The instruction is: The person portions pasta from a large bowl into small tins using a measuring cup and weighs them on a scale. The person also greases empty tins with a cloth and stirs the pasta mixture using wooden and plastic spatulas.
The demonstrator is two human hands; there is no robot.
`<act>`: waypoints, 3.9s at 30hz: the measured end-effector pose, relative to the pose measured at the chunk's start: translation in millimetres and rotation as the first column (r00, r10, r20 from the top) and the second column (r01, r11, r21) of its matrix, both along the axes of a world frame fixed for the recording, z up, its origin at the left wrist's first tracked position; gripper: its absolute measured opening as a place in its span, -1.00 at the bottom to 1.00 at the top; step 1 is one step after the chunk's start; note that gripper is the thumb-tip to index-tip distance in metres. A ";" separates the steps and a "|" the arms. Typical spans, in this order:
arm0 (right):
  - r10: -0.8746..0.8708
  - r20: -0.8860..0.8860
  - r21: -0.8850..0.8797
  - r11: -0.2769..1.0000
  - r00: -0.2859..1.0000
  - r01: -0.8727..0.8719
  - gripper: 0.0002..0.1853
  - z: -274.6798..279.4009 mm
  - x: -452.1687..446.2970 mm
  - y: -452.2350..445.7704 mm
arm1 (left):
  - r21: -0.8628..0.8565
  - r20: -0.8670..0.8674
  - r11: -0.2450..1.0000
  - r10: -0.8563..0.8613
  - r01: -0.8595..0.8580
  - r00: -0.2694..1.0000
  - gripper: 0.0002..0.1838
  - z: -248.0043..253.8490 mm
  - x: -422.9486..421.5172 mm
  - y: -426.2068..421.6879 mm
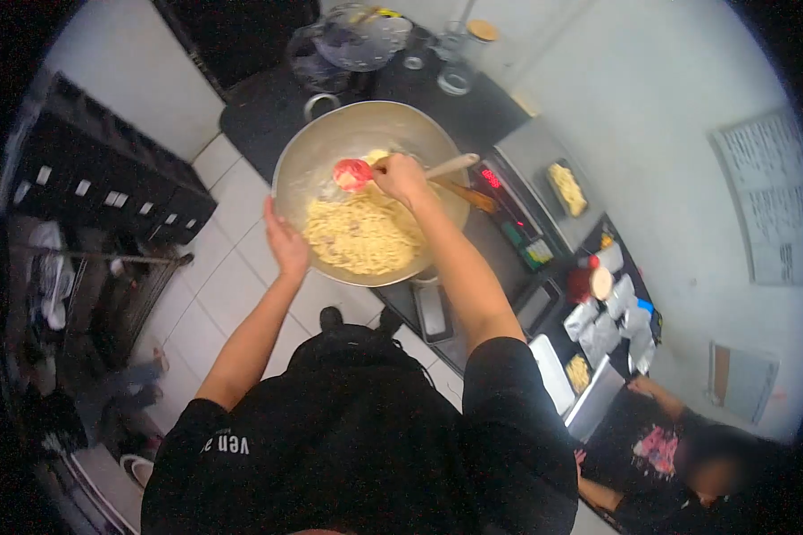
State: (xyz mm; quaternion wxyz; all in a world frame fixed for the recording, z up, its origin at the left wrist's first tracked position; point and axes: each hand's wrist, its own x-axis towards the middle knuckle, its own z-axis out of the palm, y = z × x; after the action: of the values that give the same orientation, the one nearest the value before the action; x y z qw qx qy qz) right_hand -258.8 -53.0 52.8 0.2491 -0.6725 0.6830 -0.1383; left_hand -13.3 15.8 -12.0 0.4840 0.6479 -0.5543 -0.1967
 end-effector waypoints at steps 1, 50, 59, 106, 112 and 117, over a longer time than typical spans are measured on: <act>-0.031 0.077 -0.070 0.997 0.997 0.036 -0.73 18.9 -13.8 8.8 | -0.028 0.012 0.999 -0.019 0.019 1.000 -0.45 -5.1 1.1 -2.1; -0.611 0.597 -0.117 0.575 0.520 0.810 -0.66 121.3 -305.6 138.3 | 0.074 0.113 0.997 0.001 -0.010 0.994 -0.46 7.5 -1.5 -0.9; -0.522 0.602 -0.132 0.681 0.604 0.720 -0.66 151.3 -243.0 131.0 | 0.037 0.136 0.999 0.007 -0.012 0.991 -0.46 7.1 -1.2 -0.1; -0.351 -0.554 -0.033 0.915 0.755 0.402 0.39 14.0 -377.3 95.4 | 0.061 0.086 0.998 -0.026 0.021 0.996 -0.50 14.0 -6.5 1.8; -0.335 -0.524 -0.001 0.919 0.783 0.393 0.45 -3.3 -385.9 86.7 | 0.022 0.098 0.999 -0.044 0.042 0.994 -0.52 2.7 -2.0 -1.7; -0.341 -0.478 0.052 0.909 0.810 0.413 0.47 -6.0 -387.3 84.8 | 0.022 0.113 0.999 -0.041 0.039 0.993 -0.52 1.5 -0.1 -1.4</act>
State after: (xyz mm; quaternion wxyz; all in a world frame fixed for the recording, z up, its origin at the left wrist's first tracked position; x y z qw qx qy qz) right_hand -646.1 31.8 46.8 0.0994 -0.5153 0.8507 0.0307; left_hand -13.4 14.3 -10.5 0.4414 0.6516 -0.5916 -0.1748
